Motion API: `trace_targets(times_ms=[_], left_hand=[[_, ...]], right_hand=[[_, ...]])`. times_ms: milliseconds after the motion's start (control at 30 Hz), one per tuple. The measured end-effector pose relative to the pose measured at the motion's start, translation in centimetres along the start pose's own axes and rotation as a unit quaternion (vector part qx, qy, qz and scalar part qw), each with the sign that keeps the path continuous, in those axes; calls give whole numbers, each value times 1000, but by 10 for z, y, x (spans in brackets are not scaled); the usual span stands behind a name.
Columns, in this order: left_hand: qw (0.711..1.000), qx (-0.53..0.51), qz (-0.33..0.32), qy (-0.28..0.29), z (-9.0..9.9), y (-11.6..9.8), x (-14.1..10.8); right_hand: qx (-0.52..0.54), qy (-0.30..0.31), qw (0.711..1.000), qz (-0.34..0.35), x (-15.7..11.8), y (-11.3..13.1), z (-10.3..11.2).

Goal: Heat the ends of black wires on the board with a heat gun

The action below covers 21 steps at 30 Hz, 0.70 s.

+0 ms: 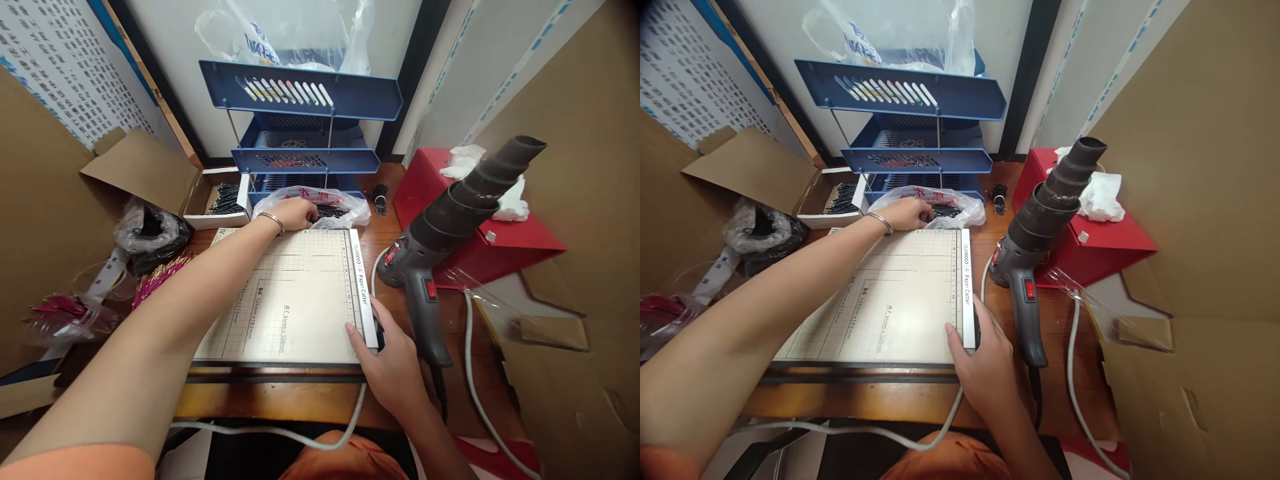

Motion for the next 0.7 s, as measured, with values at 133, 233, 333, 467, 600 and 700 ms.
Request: trace_targets(times_ms=[133, 233, 333, 467, 600, 700], left_hand=[[1000, 14, 11, 2, 0, -8, 3], [999, 28, 19, 5, 1, -14, 5], [999, 36, 21, 14, 2, -17, 8], [999, 36, 20, 35, 3, -19, 11], [998, 35, 18, 46, 3, -19, 10], [999, 35, 21, 34, 4, -19, 8]], right_hand=[[8, -3, 1000, -7, -1, 1, 0], [6, 0, 1000, -10, -1, 2, 0], [7, 2, 1000, -7, 0, 3, 1], [6, -9, 1000, 3, 0, 2, 0], [3, -18, 1000, 9, -1, 0, -1], [5, -18, 1000, 8, 0, 0, -1]])
Point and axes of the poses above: each hand's wrist, its own x-axis towards the middle knuckle, its own z-axis out of the back of the hand, y = z × x, the point moved 4 cm from there along x, towards the middle knuckle, and after that the axes turned 7 degrees about y, right-handed, at the moved point
